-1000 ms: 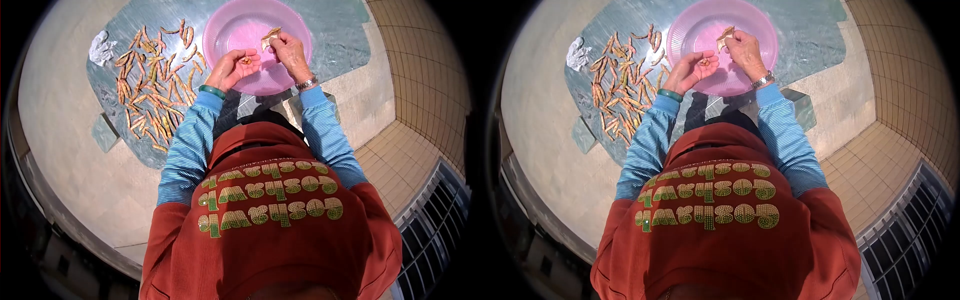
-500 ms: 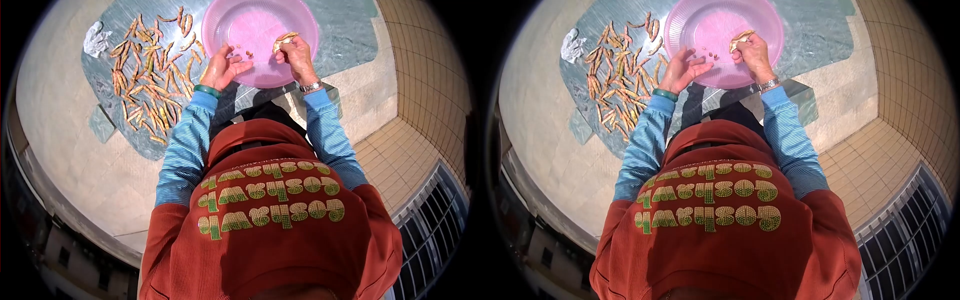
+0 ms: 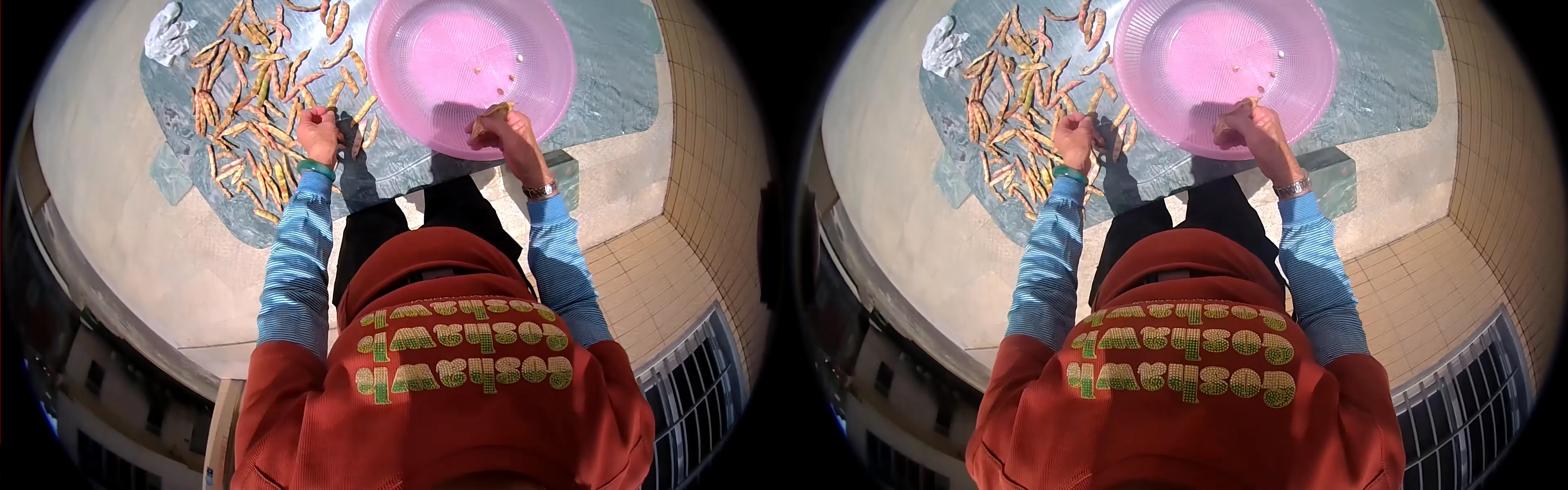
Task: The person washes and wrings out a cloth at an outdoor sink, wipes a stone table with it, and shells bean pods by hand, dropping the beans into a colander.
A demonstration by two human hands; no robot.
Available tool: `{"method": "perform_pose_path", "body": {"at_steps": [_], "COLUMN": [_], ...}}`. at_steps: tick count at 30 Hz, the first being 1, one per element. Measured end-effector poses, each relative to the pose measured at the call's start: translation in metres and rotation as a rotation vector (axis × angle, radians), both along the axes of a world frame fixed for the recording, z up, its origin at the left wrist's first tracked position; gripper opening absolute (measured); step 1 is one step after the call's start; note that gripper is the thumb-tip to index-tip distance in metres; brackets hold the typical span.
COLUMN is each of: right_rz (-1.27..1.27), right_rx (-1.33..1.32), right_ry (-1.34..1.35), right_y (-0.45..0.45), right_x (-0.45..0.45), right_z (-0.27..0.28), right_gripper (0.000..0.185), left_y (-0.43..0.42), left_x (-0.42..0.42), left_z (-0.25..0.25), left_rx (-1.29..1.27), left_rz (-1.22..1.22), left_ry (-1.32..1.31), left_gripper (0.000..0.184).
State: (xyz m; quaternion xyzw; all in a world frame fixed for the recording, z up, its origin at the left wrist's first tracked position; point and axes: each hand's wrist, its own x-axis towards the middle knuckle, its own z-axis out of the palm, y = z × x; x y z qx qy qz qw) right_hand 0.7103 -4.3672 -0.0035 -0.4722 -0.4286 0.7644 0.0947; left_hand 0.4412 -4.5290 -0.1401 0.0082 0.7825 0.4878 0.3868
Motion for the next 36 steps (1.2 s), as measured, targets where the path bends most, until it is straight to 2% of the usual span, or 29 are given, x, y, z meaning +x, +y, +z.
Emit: {"method": "perform_pose_path", "body": {"at_steps": [1, 2, 4, 5, 8, 9, 12, 13, 14, 15, 16, 19, 21, 24, 27, 30, 36], "right_rz": [0.054, 0.055, 0.229, 0.293, 0.417, 0.466, 0.503, 0.495, 0.405, 0.176, 0.111, 0.010, -0.021, 0.185, 0.200, 0.191, 0.206], "right_rx": [-0.036, -0.045, -0.119, -0.122, -0.047, 0.033, 0.147, 0.185, 0.127, -0.006, 0.033, 0.051, 0.032, 0.122, 0.173, 0.102, 0.147], "right_ry": [0.000, -0.002, 0.027, 0.025, 0.030, 0.035, 0.051, 0.055, 0.069, 0.079, 0.051, 0.024, 0.020, -0.041, 0.086, 0.105, 0.082], "right_y": [-0.006, -0.014, -0.032, -0.042, -0.074, -0.084, -0.100, -0.102, -0.105, -0.110, -0.109, -0.106, -0.102, -0.098, -0.099, -0.101, -0.107], "right_x": [-0.002, -0.006, -0.021, -0.027, -0.046, -0.053, -0.077, -0.086, -0.096, -0.111, -0.123, -0.153, -0.162, -0.167, -0.165, -0.165, -0.166], "right_z": [-0.001, -0.002, -0.004, -0.008, -0.027, -0.034, -0.049, -0.054, -0.065, -0.070, -0.079, -0.090, -0.092, -0.086, -0.083, -0.076, -0.064], "right_gripper": [0.021, 0.021, 0.018, 0.017, 0.013, 0.011, 0.009, 0.009, 0.011, 0.021, 0.022, 0.024, 0.024, 0.024, 0.024, 0.024, 0.023], "left_y": [-0.007, -0.001, 0.016, 0.020, 0.023, 0.022, 0.016, 0.010, 0.007, 0.003, -0.002, -0.016, -0.024, -0.031, -0.036, -0.036, -0.037], "left_x": [-0.008, -0.006, -0.005, -0.005, -0.011, -0.014, -0.024, -0.028, -0.030, -0.031, -0.032, -0.029, -0.028, -0.029, -0.035, -0.040, -0.036], "left_z": [-0.034, -0.026, -0.013, -0.013, -0.021, -0.021, -0.021, -0.025, -0.014, 0.004, 0.015, 0.043, 0.053, 0.065, 0.068, 0.077, 0.082], "left_rx": [-0.039, -0.087, -0.231, -0.235, -0.386, -0.392, -0.249, -0.122, -0.011, 0.099, 0.166, 0.200, 0.249, 0.261, 0.283, 0.280, 0.245], "left_rz": [-0.144, -0.252, -0.452, -0.454, -0.591, -0.595, -0.411, -0.323, -0.260, -0.193, -0.185, -0.171, -0.196, -0.180, -0.273, -0.382, -0.399], "left_ry": [0.229, 0.340, 0.531, 0.524, 0.801, 0.799, 0.431, 0.277, 0.070, -0.137, -0.260, -0.437, -0.480, -0.508, -0.465, -0.389, -0.355], "left_gripper": [0.021, 0.023, 0.024, 0.024, 0.020, 0.020, 0.020, 0.018, 0.016, 0.013, 0.011, 0.012, 0.012, 0.010, 0.008, 0.008, 0.007]}}
